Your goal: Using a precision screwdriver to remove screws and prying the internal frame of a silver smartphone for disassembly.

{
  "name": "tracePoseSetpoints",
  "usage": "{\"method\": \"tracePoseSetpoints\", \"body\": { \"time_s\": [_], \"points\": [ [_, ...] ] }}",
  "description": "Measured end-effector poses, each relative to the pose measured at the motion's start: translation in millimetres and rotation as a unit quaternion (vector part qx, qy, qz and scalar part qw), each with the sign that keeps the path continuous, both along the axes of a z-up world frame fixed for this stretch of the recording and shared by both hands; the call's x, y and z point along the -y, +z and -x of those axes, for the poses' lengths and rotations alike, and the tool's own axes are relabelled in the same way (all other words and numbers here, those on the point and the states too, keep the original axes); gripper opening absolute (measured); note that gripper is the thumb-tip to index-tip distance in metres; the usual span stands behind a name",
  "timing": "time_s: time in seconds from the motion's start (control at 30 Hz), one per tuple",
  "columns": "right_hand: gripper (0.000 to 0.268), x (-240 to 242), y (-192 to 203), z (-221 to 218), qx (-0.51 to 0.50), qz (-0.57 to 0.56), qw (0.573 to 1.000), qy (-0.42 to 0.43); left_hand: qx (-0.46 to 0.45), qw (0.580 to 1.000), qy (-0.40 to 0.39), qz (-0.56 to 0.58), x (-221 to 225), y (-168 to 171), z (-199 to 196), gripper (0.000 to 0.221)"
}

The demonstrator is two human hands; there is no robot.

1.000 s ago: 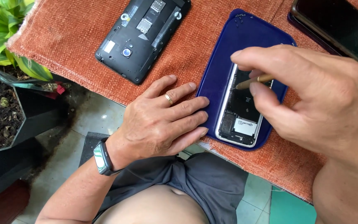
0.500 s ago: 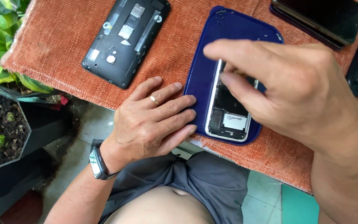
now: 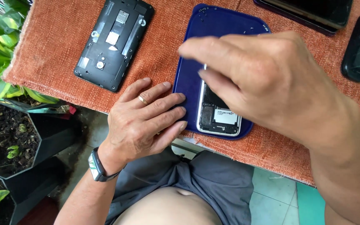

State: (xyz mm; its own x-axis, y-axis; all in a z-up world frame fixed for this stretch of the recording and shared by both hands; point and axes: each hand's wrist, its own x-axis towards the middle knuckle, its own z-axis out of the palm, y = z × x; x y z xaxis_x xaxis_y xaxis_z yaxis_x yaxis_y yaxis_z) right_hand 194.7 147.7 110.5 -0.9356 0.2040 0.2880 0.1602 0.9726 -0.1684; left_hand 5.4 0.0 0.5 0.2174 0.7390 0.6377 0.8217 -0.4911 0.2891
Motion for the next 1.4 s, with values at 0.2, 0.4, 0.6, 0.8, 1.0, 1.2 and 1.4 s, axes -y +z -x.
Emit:
{"method": "tracePoseSetpoints", "body": {
  "time_s": [0.2,0.4,0.6,0.8,1.0,1.2,1.4],
  "points": [
    [0.038,-3.0,-2.0,1.0,-0.016,-0.021,1.0,0.016,0.002,1.0,0.004,-0.004,-0.2,-0.4,-1.1,0.015],
    [0.02,-6.2,-12.6,-3.0,-0.02,-0.108,0.994,0.004,0.005,1.0,0.003,0.001,0.1,1.8,-1.8,0.014],
    [0.037,-2.1,0.4,-0.5,-0.027,-0.02,0.999,0.022,0.007,1.0,0.005,0.002,0.3,-0.4,-1.8,0.014],
    [0.022,-9.9,-18.4,-3.5,-0.047,-0.142,0.989,0.0,0.01,1.0,0.002,0.001,0.3,1.7,-2.7,0.013],
    [0.025,-6.3,-9.0,-2.2,-0.039,-0.1,0.994,0.016,0.008,1.0,0.001,0.002,0.3,0.2,-1.9,0.013],
    [0.02,-1.5,-6.6,0.8,-0.035,-0.031,0.998,0.042,0.002,1.0,0.007,0.003,0.3,0.4,-2.2,0.013],
    [0.041,-0.3,2.9,0.4,-0.024,0.032,0.998,0.041,0.004,1.0,0.004,-0.006,0.6,0.8,-1.7,0.015]
  ]
}}
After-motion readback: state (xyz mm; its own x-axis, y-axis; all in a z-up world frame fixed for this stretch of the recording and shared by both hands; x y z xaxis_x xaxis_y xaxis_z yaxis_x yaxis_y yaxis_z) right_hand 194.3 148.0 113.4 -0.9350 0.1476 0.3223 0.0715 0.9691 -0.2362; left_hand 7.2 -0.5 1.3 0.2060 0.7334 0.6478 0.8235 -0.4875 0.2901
